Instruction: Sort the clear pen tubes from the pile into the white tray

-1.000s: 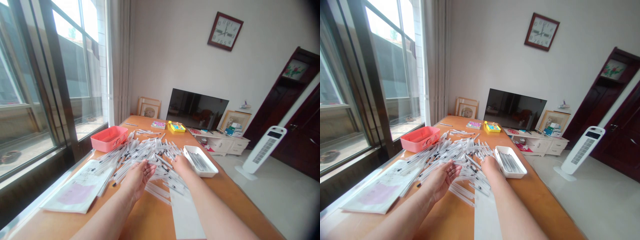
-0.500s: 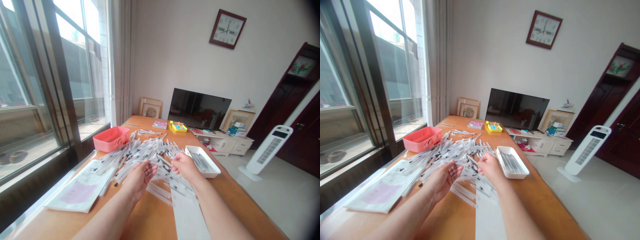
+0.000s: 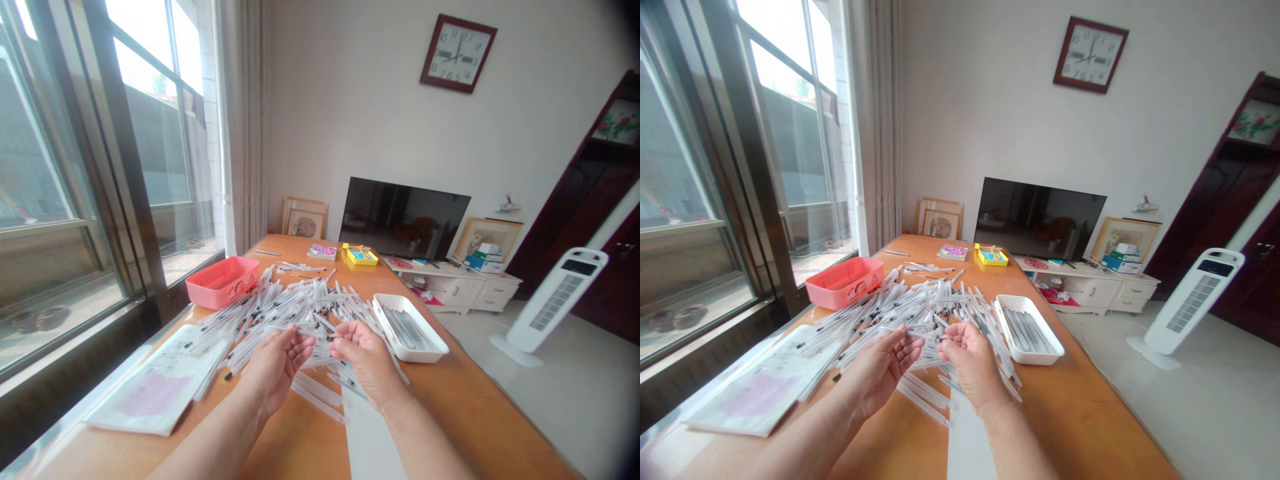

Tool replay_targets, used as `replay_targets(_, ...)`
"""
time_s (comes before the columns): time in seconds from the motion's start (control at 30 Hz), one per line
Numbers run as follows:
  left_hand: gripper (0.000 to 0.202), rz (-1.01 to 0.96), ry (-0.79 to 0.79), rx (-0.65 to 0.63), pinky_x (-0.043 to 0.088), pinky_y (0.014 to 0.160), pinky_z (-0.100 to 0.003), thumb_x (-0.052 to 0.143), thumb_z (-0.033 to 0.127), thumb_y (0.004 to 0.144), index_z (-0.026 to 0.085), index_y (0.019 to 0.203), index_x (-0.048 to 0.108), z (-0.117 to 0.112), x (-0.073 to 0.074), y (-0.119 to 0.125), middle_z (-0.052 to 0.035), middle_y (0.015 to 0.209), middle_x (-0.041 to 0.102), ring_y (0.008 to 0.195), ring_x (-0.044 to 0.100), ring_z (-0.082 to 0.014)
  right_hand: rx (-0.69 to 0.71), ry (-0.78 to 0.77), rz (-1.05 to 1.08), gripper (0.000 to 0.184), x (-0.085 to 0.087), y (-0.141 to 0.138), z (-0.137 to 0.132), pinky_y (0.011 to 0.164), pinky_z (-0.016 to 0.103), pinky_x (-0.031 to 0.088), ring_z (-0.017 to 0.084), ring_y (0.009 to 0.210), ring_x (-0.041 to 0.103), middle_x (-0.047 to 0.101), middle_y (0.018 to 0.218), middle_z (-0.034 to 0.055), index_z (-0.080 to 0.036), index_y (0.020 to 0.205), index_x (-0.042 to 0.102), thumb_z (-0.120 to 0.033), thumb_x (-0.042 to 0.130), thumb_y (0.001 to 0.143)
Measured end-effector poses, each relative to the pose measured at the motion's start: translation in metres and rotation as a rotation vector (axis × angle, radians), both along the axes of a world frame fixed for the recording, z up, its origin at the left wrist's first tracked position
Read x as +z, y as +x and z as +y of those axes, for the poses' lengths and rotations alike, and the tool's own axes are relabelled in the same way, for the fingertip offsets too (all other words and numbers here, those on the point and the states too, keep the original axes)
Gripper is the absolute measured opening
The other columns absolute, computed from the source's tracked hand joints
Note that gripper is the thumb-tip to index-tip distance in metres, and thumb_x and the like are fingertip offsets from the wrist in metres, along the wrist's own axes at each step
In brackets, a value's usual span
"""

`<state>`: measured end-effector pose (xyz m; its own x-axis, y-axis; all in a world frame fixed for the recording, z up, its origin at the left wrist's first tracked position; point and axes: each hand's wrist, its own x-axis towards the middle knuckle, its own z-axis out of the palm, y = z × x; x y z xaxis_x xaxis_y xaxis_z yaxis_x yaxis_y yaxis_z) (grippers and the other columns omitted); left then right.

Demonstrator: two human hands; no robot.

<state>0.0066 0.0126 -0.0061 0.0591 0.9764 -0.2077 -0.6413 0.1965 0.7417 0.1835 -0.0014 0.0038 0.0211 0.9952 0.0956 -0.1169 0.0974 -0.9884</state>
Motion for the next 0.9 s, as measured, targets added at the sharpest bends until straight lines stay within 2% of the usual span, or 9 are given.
replay_targets(0.43,0.011,0.009,-0.008,-0.011,0.06,0.075,-0.028,0.062,0.021,0.09,0.013,0.09,0.055,-0.001,0.0028,0.0019,-0.0164,0.088,0.071,0.077,0.072,-0.0177,-0.024,0.039,-0.034,0.029,-0.0048,-0.0071,0.0002,0.076,0.033,0.055,0.019,0.082,0.067,0.065,0.087,0.0029,-0.018,0.101,0.059,-0.034,0.071,0.08)
replay_targets(0.7,0.013,0.027,0.015,-0.016,0.06,0.076,-0.028,0.065,0.023,0.089,0.014,0.088,0.055,-0.0025,-0.0005,0.0037,-0.0159,0.089,0.071,0.082,0.073,-0.0193,-0.002,0.033,-0.054,0.028,-0.0031,-0.0078,-0.0025,0.077,0.032,0.055,0.018,0.081,0.067,0.065,0.088,0.0028,-0.018,0.102,0.058,-0.034,0.07,0.082)
replay_targets(0.9,0.013,0.04,0.01,-0.017,0.059,0.076,-0.029,0.064,0.022,0.089,0.015,0.086,0.054,-0.0051,0.0022,0.0043,-0.0158,0.089,0.071,0.082,0.073,-0.0201,-0.006,0.053,-0.075,0.027,-0.0065,-0.0077,-0.0005,0.076,0.032,0.056,0.018,0.08,0.067,0.065,0.087,0.0024,-0.018,0.102,0.058,-0.034,0.068,0.083)
